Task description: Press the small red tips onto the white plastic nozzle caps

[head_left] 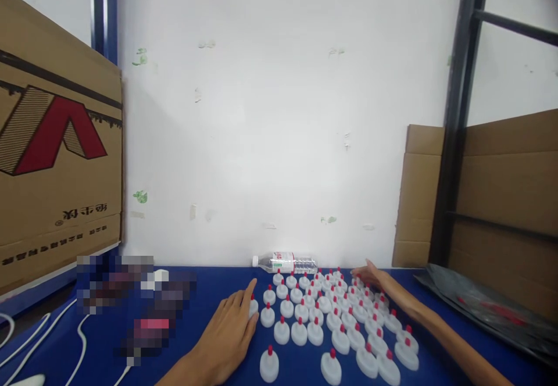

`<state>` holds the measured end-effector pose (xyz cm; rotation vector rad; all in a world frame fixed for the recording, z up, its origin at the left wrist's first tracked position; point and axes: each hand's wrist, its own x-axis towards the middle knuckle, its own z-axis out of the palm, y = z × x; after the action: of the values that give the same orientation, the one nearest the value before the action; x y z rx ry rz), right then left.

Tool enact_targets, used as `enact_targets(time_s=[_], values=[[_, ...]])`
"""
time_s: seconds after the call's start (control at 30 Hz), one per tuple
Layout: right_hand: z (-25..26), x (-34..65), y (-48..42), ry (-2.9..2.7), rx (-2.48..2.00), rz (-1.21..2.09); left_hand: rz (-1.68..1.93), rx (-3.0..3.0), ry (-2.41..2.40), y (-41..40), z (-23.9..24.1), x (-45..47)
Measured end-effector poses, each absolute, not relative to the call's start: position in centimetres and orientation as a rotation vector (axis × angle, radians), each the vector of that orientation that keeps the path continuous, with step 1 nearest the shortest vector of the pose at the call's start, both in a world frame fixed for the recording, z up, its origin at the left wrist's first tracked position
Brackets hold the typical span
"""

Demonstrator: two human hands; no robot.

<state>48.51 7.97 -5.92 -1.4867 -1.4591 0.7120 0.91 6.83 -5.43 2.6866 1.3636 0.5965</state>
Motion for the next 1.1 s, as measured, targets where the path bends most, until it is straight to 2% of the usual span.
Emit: enact_targets(time_s=[0.3,1.1], values=[[-5.6,45.1,6.8,-1.554,-1.479,0.671,0.585,2.682,1.363,6.3,-4.9,1.1],[-5.7,45.2,6.7,-1.603,-1.596,0.542,0.416,2.663,1.411,5.6,-3.6,1.4]])
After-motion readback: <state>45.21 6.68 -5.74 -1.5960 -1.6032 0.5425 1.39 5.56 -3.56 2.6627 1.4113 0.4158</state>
